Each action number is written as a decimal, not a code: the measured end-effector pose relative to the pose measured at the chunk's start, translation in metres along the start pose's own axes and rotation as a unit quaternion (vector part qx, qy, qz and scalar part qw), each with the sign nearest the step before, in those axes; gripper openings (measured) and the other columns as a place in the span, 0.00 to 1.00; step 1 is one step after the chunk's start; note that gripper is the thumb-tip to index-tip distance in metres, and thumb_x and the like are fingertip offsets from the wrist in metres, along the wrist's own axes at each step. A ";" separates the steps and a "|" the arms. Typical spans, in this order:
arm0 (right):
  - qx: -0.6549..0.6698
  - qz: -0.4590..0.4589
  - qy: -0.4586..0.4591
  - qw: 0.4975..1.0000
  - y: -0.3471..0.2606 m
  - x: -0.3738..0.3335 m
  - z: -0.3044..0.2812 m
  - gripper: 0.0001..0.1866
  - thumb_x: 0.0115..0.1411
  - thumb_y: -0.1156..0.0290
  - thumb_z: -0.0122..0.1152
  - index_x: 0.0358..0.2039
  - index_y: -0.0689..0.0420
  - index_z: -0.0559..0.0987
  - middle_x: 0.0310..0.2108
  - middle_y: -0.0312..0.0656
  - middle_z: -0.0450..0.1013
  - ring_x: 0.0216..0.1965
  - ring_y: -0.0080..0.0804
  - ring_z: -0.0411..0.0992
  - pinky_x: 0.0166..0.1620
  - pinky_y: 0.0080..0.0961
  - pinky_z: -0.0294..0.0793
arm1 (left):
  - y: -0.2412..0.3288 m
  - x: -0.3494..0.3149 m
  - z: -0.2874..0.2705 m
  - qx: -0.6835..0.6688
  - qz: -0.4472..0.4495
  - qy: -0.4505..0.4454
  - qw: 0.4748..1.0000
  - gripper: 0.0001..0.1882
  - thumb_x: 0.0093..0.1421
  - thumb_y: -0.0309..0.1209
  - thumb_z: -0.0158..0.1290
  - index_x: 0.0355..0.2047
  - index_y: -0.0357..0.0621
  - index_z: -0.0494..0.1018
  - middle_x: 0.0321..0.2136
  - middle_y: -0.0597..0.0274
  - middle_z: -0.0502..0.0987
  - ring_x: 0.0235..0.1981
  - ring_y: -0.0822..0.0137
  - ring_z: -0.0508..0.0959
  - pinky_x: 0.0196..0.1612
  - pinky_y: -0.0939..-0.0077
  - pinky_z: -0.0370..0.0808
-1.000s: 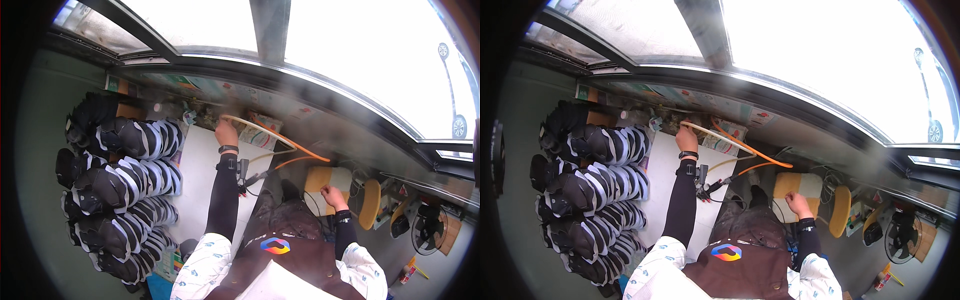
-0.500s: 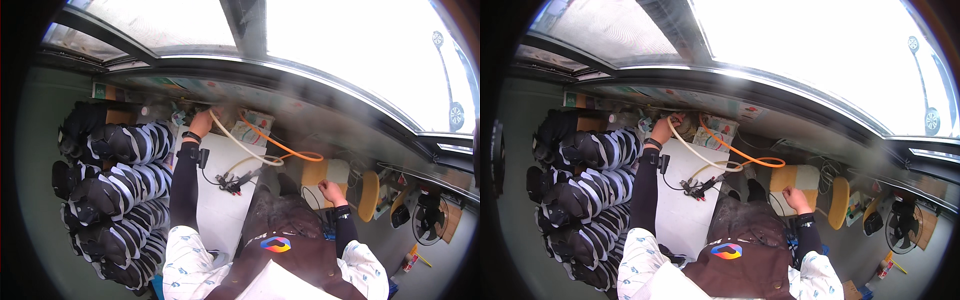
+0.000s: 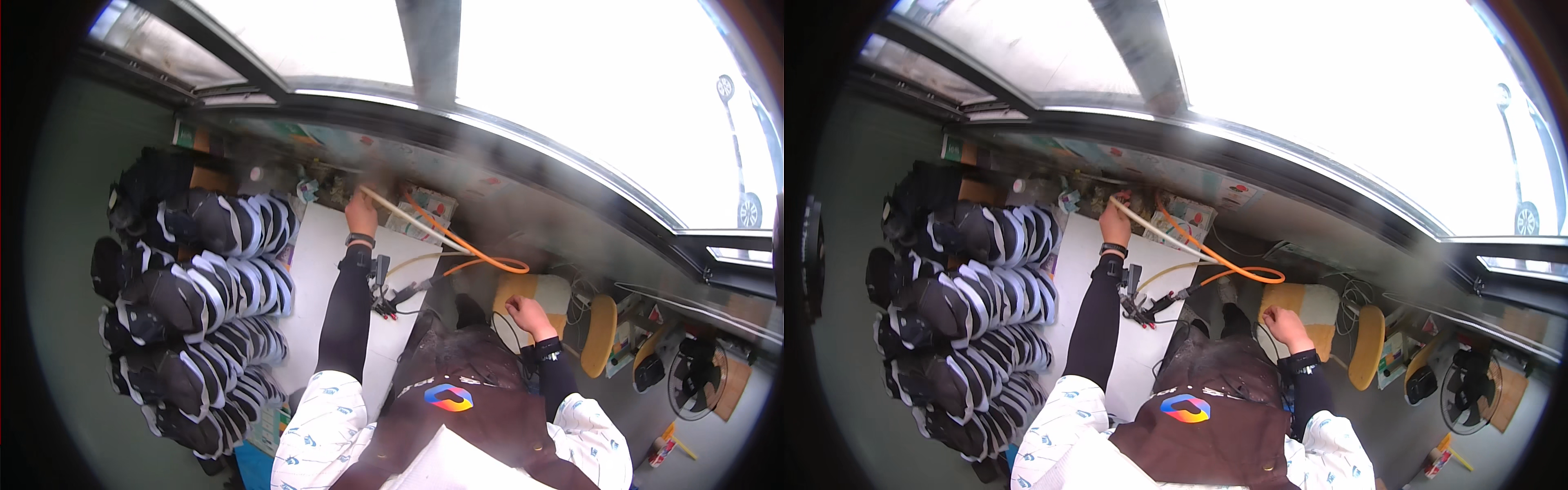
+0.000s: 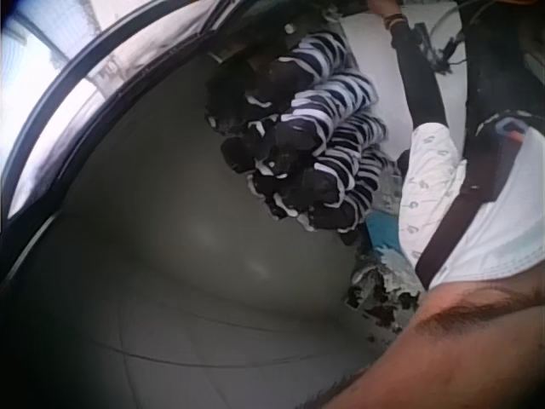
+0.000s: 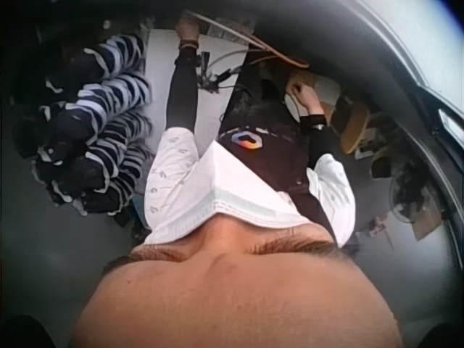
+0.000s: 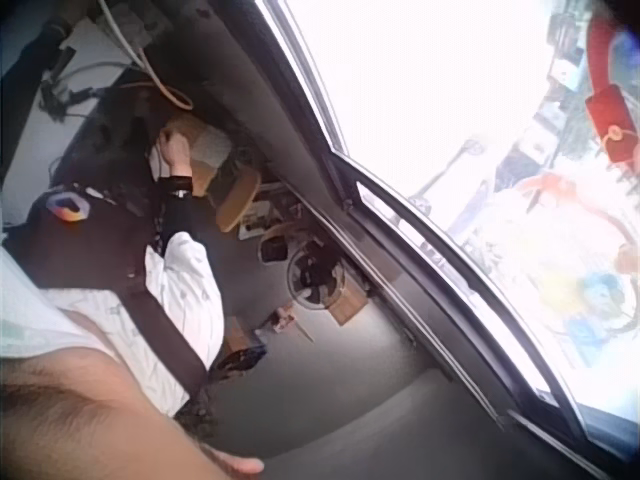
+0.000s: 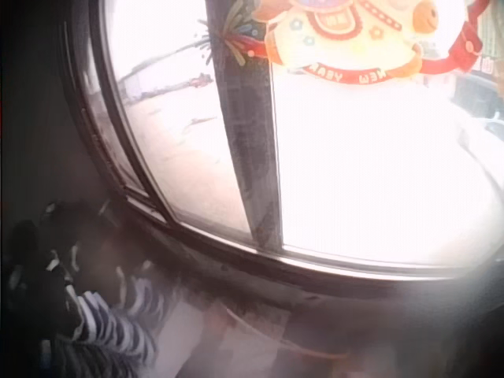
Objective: Applying glue to the edges of shoe uppers using a spray gun and then refining the application with a small brush.
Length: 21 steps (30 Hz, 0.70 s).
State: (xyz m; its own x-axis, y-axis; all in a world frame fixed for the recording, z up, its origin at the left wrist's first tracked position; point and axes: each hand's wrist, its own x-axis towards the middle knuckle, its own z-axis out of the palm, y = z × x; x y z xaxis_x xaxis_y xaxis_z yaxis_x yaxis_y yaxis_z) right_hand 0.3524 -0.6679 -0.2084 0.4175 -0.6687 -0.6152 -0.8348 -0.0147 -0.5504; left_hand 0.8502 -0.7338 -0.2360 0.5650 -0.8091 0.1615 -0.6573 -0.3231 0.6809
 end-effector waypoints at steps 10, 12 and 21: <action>-0.039 -0.318 -0.169 0.932 -0.173 0.053 0.009 0.13 0.64 0.65 0.62 0.43 0.60 0.81 0.38 0.52 0.80 0.42 0.53 0.79 0.45 0.42 0.78 | 0.073 -0.206 -0.279 -0.366 -0.252 0.046 0.895 0.31 0.70 0.25 0.54 0.71 0.36 0.58 0.70 0.46 0.63 0.70 0.55 0.66 0.70 0.63 0.65; -0.093 -0.369 -0.193 0.904 -0.191 0.068 0.032 0.13 0.64 0.65 0.62 0.44 0.60 0.81 0.39 0.52 0.80 0.41 0.53 0.79 0.45 0.43 0.78 | 0.099 -0.314 -0.366 -0.359 -0.319 0.096 0.872 0.26 0.76 0.36 0.47 0.70 0.38 0.60 0.64 0.47 0.71 0.66 0.53 0.72 0.67 0.61 0.67; -0.284 -0.524 -0.194 0.779 -0.250 0.079 0.154 0.39 0.49 0.75 0.73 0.62 0.57 0.67 0.60 0.55 0.66 0.62 0.59 0.64 0.62 0.47 0.71 | 0.087 -0.830 -0.376 -0.030 -0.684 0.407 0.605 0.28 0.62 0.49 0.66 0.55 0.47 0.74 0.41 0.67 0.82 0.37 0.73 0.79 0.35 0.76 0.74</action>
State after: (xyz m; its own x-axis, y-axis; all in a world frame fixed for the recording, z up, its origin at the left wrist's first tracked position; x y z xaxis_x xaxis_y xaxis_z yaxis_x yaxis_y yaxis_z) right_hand 0.6488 -0.6028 -0.2063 0.9620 0.2045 -0.1811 0.0588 -0.8025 -0.5938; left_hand 0.5118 0.0942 -0.0422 0.6339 0.7122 -0.3015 0.7086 -0.3788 0.5953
